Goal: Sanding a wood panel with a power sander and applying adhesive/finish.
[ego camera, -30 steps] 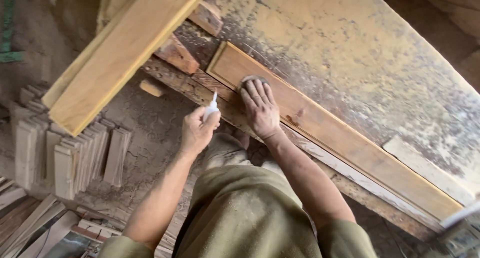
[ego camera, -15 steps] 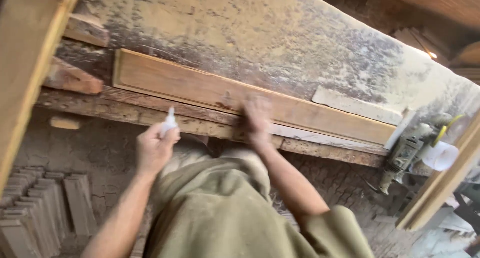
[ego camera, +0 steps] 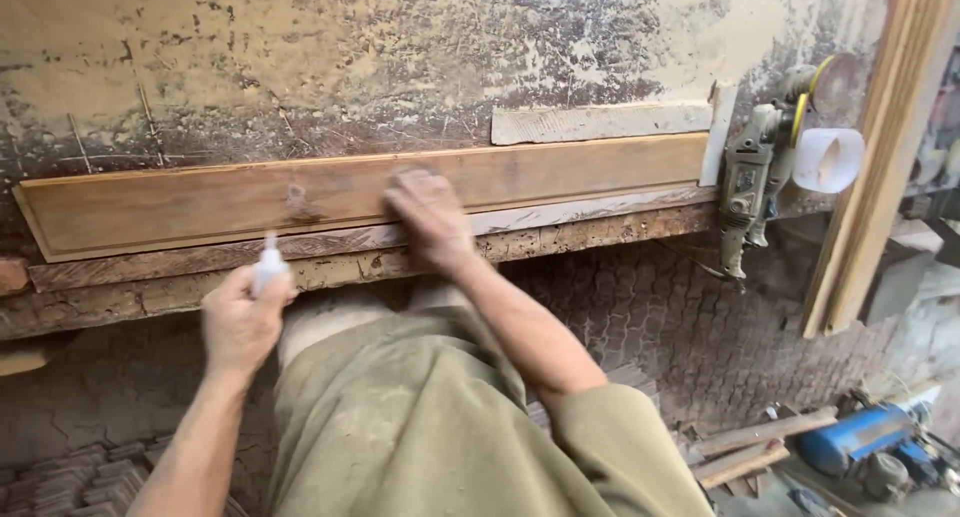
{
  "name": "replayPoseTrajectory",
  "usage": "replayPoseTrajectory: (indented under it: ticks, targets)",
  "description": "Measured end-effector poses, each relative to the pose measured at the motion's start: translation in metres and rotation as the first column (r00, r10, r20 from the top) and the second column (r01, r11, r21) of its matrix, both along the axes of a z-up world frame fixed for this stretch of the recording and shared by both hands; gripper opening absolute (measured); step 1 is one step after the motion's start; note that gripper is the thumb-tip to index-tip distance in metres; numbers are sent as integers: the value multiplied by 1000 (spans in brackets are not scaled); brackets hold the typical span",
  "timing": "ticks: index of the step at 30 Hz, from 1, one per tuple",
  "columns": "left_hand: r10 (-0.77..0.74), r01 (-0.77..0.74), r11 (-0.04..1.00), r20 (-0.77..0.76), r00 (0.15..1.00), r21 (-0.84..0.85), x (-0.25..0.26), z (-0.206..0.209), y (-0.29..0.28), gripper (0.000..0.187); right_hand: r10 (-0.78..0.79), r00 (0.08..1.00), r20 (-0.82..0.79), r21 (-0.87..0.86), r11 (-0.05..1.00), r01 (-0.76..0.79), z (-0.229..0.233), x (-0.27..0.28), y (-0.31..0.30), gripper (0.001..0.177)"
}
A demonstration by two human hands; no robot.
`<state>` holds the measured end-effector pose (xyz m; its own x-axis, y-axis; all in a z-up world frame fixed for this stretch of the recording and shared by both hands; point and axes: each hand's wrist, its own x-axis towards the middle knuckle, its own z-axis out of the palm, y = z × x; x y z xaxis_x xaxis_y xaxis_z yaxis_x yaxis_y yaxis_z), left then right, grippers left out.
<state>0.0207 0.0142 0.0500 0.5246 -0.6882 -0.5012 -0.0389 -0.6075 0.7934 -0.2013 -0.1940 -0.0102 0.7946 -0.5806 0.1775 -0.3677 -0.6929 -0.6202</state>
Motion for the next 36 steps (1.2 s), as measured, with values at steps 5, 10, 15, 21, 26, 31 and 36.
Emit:
replayPoseTrajectory:
  ticks: [5,10,15,21,26,31,36]
  targets:
    - [-71,70,997,48,996,24,-67,-9,-62,27,-165,979,-122,-161,976,144,-14,-128,-56,36]
    - [-148,149,989,112,983,-3,-144,-38,-120,29,-248,960,-133,-202,955,219,-25,-239,-104,39]
    - [26,11,979,-176,984,203,-188,-41,-171,31,-278,939,-202,-196,951,239,-43,-306,-129,42]
    - [256,-195,952,-261,931,236,-196,-44,-187,29,-251,957,-149,-179,958,224,-54,-309,-131,39]
    - [284,-216,941,-265,921,259,-196,-37,-193,28,-261,952,-157,-171,957,234,-56,-312,-130,38]
    - [276,-192,936,-275,921,294,-194,-35,-190,27,-260,952,-164,-170,958,232,-52,-308,-129,40]
    - [298,-207,942,-376,878,263,-194,-37,-176,28,-306,933,-192,-160,947,278,-52,-303,-126,39]
